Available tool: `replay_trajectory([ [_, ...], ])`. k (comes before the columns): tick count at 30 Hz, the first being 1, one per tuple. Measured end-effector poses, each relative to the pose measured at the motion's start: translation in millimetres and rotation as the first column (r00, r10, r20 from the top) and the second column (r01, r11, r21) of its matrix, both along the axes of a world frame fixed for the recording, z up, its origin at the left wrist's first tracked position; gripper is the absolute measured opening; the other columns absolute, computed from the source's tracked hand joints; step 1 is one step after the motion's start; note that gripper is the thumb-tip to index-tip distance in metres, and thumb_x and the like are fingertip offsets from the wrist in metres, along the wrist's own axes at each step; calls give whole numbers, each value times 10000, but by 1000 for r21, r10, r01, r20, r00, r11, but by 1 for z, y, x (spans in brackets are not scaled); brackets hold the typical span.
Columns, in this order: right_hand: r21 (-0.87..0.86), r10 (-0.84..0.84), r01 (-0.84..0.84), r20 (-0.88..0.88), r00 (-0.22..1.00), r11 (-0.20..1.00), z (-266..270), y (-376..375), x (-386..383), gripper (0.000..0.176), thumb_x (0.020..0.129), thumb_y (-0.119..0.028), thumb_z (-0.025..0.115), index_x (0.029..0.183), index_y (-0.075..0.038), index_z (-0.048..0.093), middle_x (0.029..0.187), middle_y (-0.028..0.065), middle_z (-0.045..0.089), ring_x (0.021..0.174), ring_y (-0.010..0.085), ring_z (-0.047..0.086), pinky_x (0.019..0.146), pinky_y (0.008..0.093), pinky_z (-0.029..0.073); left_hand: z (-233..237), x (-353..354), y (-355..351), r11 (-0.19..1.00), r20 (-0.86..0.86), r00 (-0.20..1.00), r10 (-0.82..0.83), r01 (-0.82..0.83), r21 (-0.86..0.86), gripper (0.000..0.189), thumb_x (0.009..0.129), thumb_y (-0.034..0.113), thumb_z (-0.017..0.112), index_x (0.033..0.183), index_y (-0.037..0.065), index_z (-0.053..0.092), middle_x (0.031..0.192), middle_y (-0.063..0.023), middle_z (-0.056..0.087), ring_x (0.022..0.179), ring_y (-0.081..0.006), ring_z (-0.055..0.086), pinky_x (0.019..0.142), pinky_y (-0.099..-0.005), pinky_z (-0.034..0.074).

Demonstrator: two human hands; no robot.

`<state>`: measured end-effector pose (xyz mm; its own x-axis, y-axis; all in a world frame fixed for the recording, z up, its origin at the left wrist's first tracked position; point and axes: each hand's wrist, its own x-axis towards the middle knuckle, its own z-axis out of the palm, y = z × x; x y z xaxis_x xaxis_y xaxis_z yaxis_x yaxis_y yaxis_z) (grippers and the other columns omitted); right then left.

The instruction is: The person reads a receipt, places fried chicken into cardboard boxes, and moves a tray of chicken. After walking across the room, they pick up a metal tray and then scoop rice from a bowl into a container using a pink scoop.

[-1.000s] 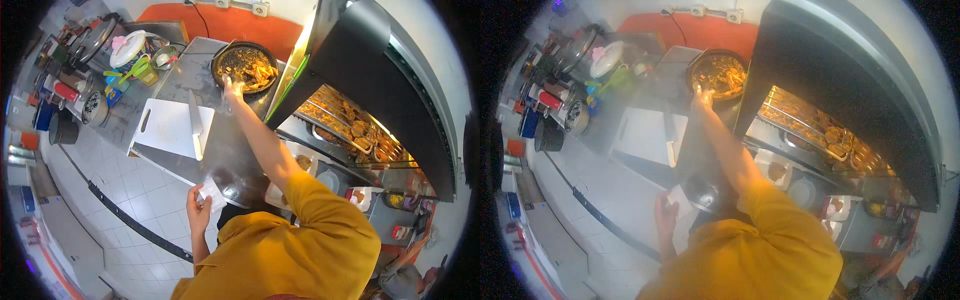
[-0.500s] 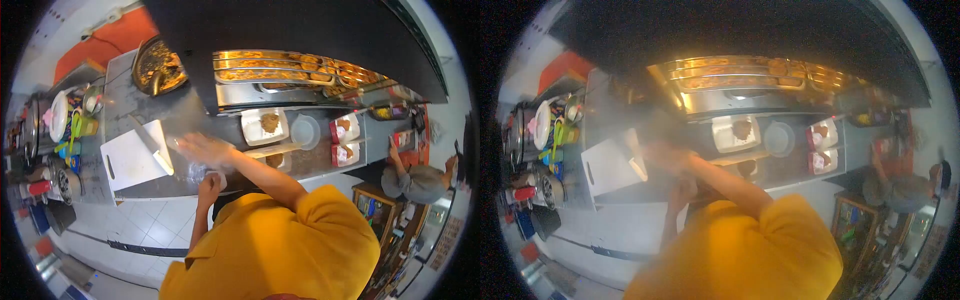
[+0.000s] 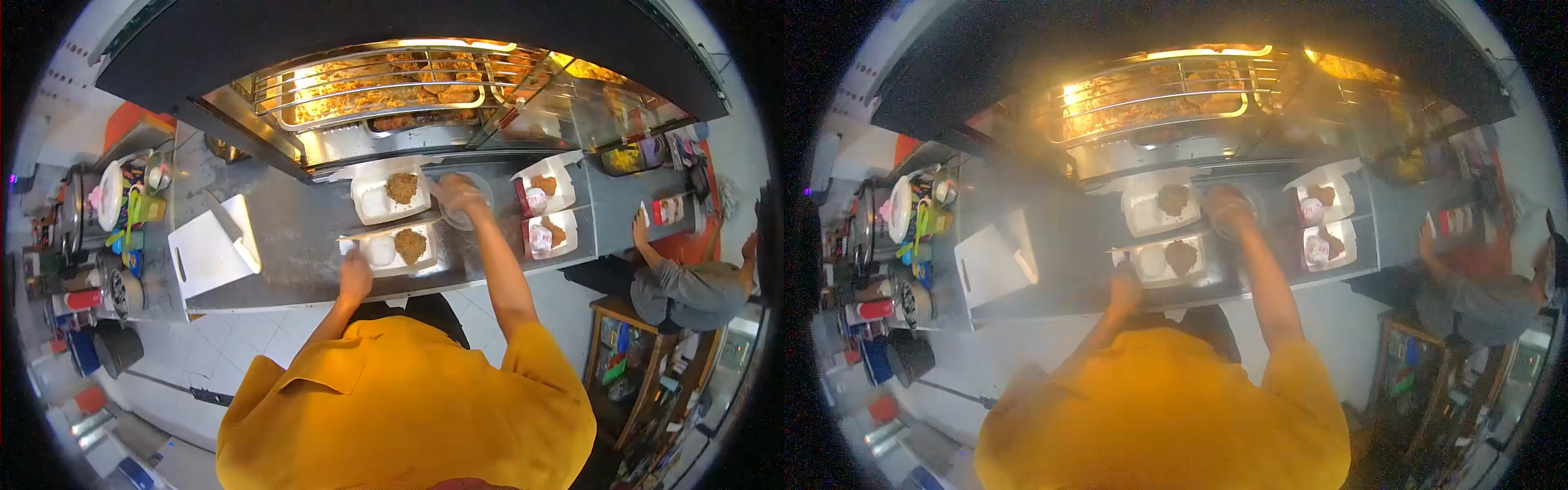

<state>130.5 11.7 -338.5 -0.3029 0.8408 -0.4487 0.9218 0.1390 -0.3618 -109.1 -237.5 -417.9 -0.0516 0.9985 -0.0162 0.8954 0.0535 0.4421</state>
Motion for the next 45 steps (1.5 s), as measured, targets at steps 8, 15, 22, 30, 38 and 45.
replay_trajectory([
  [8, 175, 337, -326, -31, 941, 929, -97, 3, -53, 403, 880, -363, 525, 956, -11, 707, 1088, 231, 660, 1018, 358, 647, 870, 454, 515, 1, -32, -30, 905, -58, 916, 398, -402, -141, 167, 839, 11, 466, 934, -68, 577, 905, -310, 638, 840, -473, 640, 758, -525, 522],
  [15, 76, -177, 187, -125, 976, 979, -130, -76, -76, 331, 780, -259, 599, 980, -21, 711, 1099, 211, 669, 1024, 369, 647, 838, 431, 534, 6, -99, -55, 866, 96, 866, 491, -497, 58, 352, 980, 228, 443, 862, -67, 596, 852, -312, 622, 795, -503, 605, 718, -541, 479],
  [22, -95, -406, 395, -261, 876, 914, -60, -136, -55, 362, 818, -330, 609, 930, -3, 716, 1031, 239, 687, 940, 372, 669, 827, 415, 522, -20, -144, -62, 915, 64, 920, 388, -392, 97, 373, 1009, 248, 408, 919, -68, 583, 830, -307, 619, 806, -501, 592, 723, -555, 460],
  [30, -277, -741, 744, -535, 406, 608, -141, -216, 37, 379, 891, -160, 523, 1221, -15, 403, 1086, 151, 539, 986, 259, 552, 868, 373, 473, -31, -133, -50, 949, 16, 951, 308, -308, 61, 329, 983, 208, 439, 895, -67, 598, 847, -322, 628, 795, -506, 607, 706, -573, 460],
  [38, -48, -581, 703, -604, 546, 710, -86, -221, 112, 330, 883, -64, 480, 1205, -56, 414, 1081, 141, 538, 1028, 237, 528, 951, 342, 417, -23, -68, -24, 956, -30, 959, 283, -284, -70, 313, 970, 195, 455, 911, -72, 608, 832, -315, 637, 822, -501, 618, 729, -561, 474],
  [45, 37, -568, 753, -633, 526, 657, -68, -172, 185, 297, 863, -133, 533, 1122, 8, 567, 1052, 224, 626, 1011, 331, 600, 909, 384, 455, -27, -2, -15, 977, 36, 977, 209, -210, 47, 308, 963, 186, 452, 937, -75, 612, 827, -321, 631, 809, -503, 610, 733, -555, 469],
])
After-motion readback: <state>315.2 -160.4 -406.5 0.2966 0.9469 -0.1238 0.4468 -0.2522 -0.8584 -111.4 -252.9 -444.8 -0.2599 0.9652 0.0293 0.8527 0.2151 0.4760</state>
